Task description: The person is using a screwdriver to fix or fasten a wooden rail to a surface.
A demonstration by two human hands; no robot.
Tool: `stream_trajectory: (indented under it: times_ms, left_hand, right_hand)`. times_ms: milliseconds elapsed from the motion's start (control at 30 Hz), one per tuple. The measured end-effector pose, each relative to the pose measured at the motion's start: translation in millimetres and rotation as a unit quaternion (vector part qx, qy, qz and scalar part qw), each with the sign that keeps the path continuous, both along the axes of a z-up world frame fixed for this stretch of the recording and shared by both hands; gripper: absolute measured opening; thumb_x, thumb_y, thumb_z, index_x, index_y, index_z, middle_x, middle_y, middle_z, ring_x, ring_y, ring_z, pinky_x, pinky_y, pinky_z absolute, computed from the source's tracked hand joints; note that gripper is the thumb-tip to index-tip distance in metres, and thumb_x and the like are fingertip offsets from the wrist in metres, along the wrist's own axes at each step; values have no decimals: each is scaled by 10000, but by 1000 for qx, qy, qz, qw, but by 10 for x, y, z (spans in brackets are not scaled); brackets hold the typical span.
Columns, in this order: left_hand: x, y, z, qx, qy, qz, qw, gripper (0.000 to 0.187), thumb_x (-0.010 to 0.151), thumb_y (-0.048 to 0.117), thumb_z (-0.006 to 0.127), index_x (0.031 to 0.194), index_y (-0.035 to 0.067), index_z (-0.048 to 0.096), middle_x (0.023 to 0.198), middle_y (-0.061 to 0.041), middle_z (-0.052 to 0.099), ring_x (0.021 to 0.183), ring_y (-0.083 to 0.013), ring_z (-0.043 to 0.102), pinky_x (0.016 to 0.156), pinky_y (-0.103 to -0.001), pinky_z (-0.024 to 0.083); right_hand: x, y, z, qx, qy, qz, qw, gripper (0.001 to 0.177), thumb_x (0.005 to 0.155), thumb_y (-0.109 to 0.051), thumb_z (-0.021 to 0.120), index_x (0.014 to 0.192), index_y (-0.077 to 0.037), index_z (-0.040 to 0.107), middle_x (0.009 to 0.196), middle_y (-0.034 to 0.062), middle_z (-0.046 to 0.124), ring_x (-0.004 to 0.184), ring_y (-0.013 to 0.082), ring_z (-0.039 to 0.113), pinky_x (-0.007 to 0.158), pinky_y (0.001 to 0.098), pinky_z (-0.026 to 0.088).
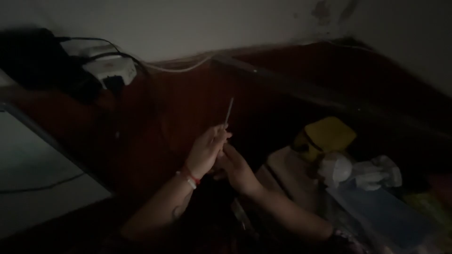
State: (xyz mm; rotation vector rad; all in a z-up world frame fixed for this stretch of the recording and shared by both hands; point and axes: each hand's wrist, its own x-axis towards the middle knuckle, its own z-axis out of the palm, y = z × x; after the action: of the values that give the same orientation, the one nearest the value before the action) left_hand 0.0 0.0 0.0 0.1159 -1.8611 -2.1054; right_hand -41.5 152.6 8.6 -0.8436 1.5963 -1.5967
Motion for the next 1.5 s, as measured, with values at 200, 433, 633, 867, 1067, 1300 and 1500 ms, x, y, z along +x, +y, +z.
stream_trajectory:
  times_ms: [200, 433, 633, 867, 1067, 1300, 1500]
  left_hand:
    - [514, -346, 200, -83, -93, 42, 991, 735, 1021, 528, 497, 1577, 85, 312, 1262, -109, 675, 1097, -199, 667, 931, -341, 524]
    - [513, -471, 471, -59, -249, 120, 959, 672, 1024, 513, 468, 1576, 132, 436, 1132, -224, 705, 951, -333, 686, 819, -450, 573]
    - [375, -551, 606, -216, -148, 224, 939, 590, 1049, 486, 450, 1452, 60, 519, 1269, -122, 698, 1081, -269, 679, 923, -389, 526]
    - [182, -431, 943, -250, -204, 281, 904, 546, 1037, 436, 467, 1454, 90, 534, 1217, -126, 717, 1007, -271, 703, 876, -370, 537]
    - [156, -422, 1005, -271, -236, 306, 881, 506, 1041, 414, 492, 1434, 100, 546, 1167, -125, 729, 954, -260, 717, 830, -364, 550]
    - [195, -447, 1032, -306, -187, 302, 883, 448, 1054, 373, 513, 1391, 85, 580, 1169, -118, 734, 963, -243, 717, 835, -356, 550]
    - [171, -432, 1131, -295, -201, 299, 885, 422, 1043, 344, 515, 1378, 103, 599, 1117, -111, 750, 902, -236, 726, 794, -359, 559]
  right_hand:
    - [-65, -533, 301, -27, 32, -46, 998, 520, 1113, -376, 387, 1471, -19, 509, 1326, 57, 664, 1225, 144, 625, 1059, 308, 481]
    - [-290, -1006, 359, 19, -142, 3, 990, 536, 1091, -388, 409, 1509, -64, 495, 1170, 90, 644, 1063, 212, 579, 971, 396, 499]
    - [-692, -1289, 581, -126, -228, 58, 964, 547, 1060, -427, 400, 1504, -107, 415, 1390, 54, 626, 1201, 191, 619, 1031, 341, 508]
    - [-1026, -1434, 529, -147, -220, 71, 962, 368, 1078, -427, 498, 1219, -96, 574, 1259, 124, 708, 1060, 193, 636, 930, 344, 513]
    - [-1097, -1541, 473, -144, -245, 97, 954, 326, 1093, -414, 500, 1153, -105, 583, 1258, 114, 720, 967, 158, 603, 861, 296, 499]
    - [-1091, -1516, 488, -138, -212, 84, 964, 313, 1074, -417, 475, 1143, -137, 599, 1271, 100, 723, 927, 138, 597, 774, 272, 457]
    - [-1136, -1558, 451, -137, -246, 80, 956, 319, 1084, -433, 500, 1131, -131, 594, 1283, 107, 720, 975, 160, 592, 871, 307, 486]
